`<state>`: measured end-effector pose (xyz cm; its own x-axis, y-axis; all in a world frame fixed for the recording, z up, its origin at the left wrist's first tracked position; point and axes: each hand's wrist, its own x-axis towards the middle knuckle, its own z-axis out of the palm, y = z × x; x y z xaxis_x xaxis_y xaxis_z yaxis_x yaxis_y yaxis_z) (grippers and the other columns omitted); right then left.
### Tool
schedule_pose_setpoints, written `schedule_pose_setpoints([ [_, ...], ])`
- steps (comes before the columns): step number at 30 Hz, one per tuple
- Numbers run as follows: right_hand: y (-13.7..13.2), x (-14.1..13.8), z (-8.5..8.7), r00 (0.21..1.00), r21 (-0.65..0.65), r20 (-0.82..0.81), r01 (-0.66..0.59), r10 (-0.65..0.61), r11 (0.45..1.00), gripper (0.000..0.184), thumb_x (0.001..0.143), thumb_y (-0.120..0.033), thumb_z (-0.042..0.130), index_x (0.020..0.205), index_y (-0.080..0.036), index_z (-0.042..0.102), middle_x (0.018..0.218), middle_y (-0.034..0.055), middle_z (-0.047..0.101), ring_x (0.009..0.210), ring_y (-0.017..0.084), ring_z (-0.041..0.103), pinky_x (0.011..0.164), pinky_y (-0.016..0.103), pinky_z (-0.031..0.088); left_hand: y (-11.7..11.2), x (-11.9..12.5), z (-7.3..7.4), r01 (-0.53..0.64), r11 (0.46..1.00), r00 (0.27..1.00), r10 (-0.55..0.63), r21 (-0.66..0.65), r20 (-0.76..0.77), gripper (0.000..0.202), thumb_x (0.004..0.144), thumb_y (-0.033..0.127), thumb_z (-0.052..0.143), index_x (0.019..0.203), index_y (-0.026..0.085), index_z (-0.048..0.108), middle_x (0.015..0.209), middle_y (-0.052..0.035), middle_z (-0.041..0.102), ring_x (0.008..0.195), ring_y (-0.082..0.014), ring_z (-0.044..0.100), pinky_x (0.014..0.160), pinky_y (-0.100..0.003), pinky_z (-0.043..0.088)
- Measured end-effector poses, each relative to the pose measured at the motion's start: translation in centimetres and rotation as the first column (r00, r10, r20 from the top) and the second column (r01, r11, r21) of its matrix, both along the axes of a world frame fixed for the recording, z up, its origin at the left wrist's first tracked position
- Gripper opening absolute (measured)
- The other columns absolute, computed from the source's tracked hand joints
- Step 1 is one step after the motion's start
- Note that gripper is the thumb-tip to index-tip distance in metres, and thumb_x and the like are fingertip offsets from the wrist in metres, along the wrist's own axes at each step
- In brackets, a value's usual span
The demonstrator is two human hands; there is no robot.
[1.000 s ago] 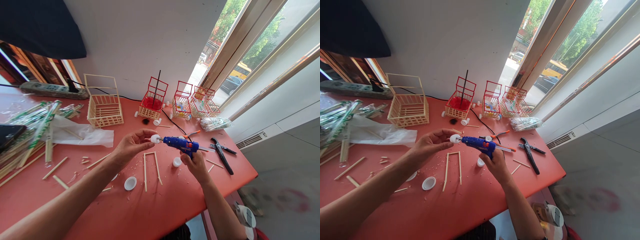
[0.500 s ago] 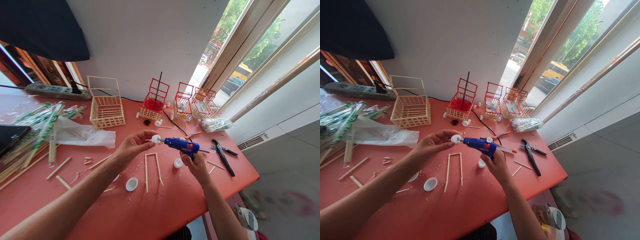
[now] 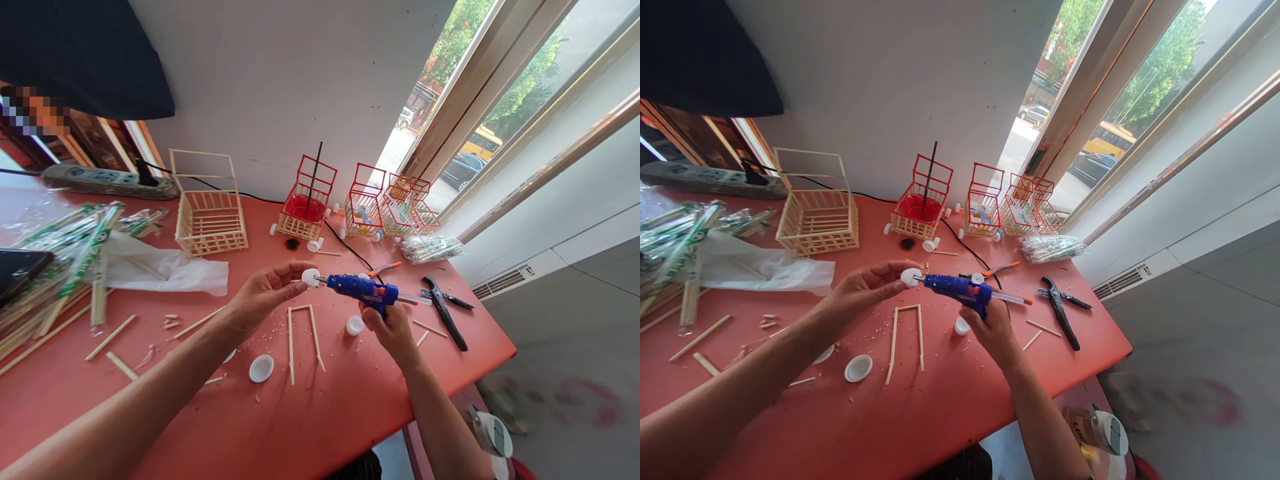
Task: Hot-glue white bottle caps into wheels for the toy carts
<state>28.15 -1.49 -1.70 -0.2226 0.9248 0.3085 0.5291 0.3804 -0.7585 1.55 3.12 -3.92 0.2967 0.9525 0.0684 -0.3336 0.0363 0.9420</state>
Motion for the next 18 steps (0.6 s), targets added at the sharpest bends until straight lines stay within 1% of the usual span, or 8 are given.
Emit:
schedule_pose_setpoints([
  [4,-0.12,-0.06,0.26,1.0,-0.011,0.0,0.008,-0.008,1.0,0.054,0.101,-0.065,0.053,0.067,-0.023,0.051,0.057,-0.0005,0.048,0.055,0.016,0.042,0.052,0.03,0.032,-0.06,0.0,0.04,0.016,1.0,1.0,-0.016,0.02,-0.014,0.044,0.079,0.047,0.09,0.114,0.023,0.08,0.11,-0.0065,0.08,0.11,-0.0239,0.068,0.098,-0.034,0.049],
  [9,-0.2,-0.03,0.28,1.0,-0.007,0.001,0.018,-0.018,1.0,0.05,0.101,-0.057,0.056,0.065,-0.023,0.05,0.059,-0.0001,0.051,0.056,0.016,0.045,0.055,0.03,0.035,-0.11,0.02,0.05,0.032,0.999,0.999,-0.032,0.029,-0.003,0.042,0.081,0.046,0.089,0.115,0.023,0.08,0.11,-0.0067,0.08,0.11,-0.0238,0.069,0.1,-0.035,0.048],
  [14,-0.16,0.12,-0.01,1.0,-0.008,-0.007,0.023,-0.023,1.0,0.049,0.1,-0.059,0.056,0.067,-0.023,0.05,0.058,-0.0008,0.048,0.055,0.015,0.043,0.053,0.03,0.033,0.04,-0.03,-0.4,0.009,1.0,1.0,-0.009,0.006,0.004,0.044,0.08,0.047,0.089,0.116,0.024,0.079,0.11,-0.0074,0.081,0.11,-0.0248,0.069,0.101,-0.037,0.049],
  [18,-0.24,0.1,0.13,1.0,-0.001,0.017,0.016,-0.016,1.0,0.052,0.101,-0.061,0.055,0.066,-0.023,0.051,0.057,-0.0002,0.048,0.058,0.017,0.046,0.055,0.03,0.035,0.01,-0.07,-0.45,0.013,1.0,1.0,-0.013,0.011,0.008,0.043,0.08,0.047,0.089,0.116,0.025,0.08,0.113,-0.0074,0.081,0.113,-0.0252,0.069,0.102,-0.037,0.049],
])
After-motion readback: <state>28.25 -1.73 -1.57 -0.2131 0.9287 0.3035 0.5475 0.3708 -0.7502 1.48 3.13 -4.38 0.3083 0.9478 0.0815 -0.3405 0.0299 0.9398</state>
